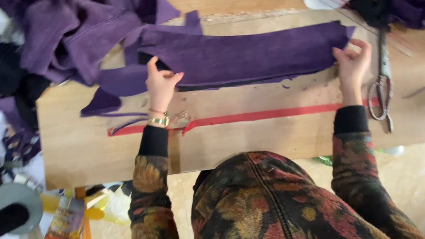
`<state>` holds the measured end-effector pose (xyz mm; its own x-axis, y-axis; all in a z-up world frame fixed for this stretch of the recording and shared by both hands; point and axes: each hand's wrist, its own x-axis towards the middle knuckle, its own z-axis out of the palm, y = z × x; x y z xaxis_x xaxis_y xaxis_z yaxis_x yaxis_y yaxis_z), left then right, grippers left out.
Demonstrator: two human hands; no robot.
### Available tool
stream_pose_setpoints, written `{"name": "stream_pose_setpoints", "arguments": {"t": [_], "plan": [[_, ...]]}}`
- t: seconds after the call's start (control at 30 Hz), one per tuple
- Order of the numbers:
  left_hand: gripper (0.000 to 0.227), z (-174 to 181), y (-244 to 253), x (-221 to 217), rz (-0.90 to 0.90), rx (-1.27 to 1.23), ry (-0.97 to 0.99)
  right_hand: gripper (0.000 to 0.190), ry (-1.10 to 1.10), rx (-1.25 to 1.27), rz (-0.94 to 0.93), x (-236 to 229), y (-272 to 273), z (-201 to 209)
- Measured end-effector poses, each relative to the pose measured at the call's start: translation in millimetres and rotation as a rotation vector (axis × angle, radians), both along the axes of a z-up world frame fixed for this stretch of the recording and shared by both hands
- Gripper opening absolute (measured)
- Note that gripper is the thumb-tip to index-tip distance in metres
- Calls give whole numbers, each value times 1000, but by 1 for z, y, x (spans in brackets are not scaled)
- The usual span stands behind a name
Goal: The person cuts a piece of purple fabric using shears on a wooden table, trimming the edges and separating sections. After finishing with the purple material, the person picks up a piece of black fabric and lays it on the table.
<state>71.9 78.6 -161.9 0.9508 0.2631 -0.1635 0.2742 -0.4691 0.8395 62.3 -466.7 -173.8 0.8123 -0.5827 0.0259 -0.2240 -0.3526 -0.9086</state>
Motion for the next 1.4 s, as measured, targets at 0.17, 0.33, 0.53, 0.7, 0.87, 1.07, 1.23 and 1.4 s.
{"name": "stream_pose_setpoints", "arguments": {"t": [0.17, 0.33, 0.53, 0.7, 0.87, 1.07, 1.23, 1.4], "plan": [[84, -17, 3, -3, -42, 118, 66, 45, 38, 3, 49, -4, -10, 3], [83, 1, 4, -8, -40, -35, 89, 47, 50, 27, 13, -1, -8, 5], [84, 11, 0, -11, -22, -123, 98, 51, 2, 101, 27, 1, -12, 1], [69, 2, -1, -12, 1, -44, 30, 21, -84, 275, -39, -1, -10, 4], [69, 1, -1, -12, 0, -19, 27, 20, -121, 257, -106, -4, -10, -8], [62, 12, -7, -18, 10, -18, 2, 14, -127, 187, -183, -13, -2, -4], [59, 11, -5, -20, 2, -2, 4, 26, -122, 120, -129, -15, -1, -6], [54, 2, 0, -19, 8, 7, -12, 35, -58, 83, -95, -18, -4, -18]]}}
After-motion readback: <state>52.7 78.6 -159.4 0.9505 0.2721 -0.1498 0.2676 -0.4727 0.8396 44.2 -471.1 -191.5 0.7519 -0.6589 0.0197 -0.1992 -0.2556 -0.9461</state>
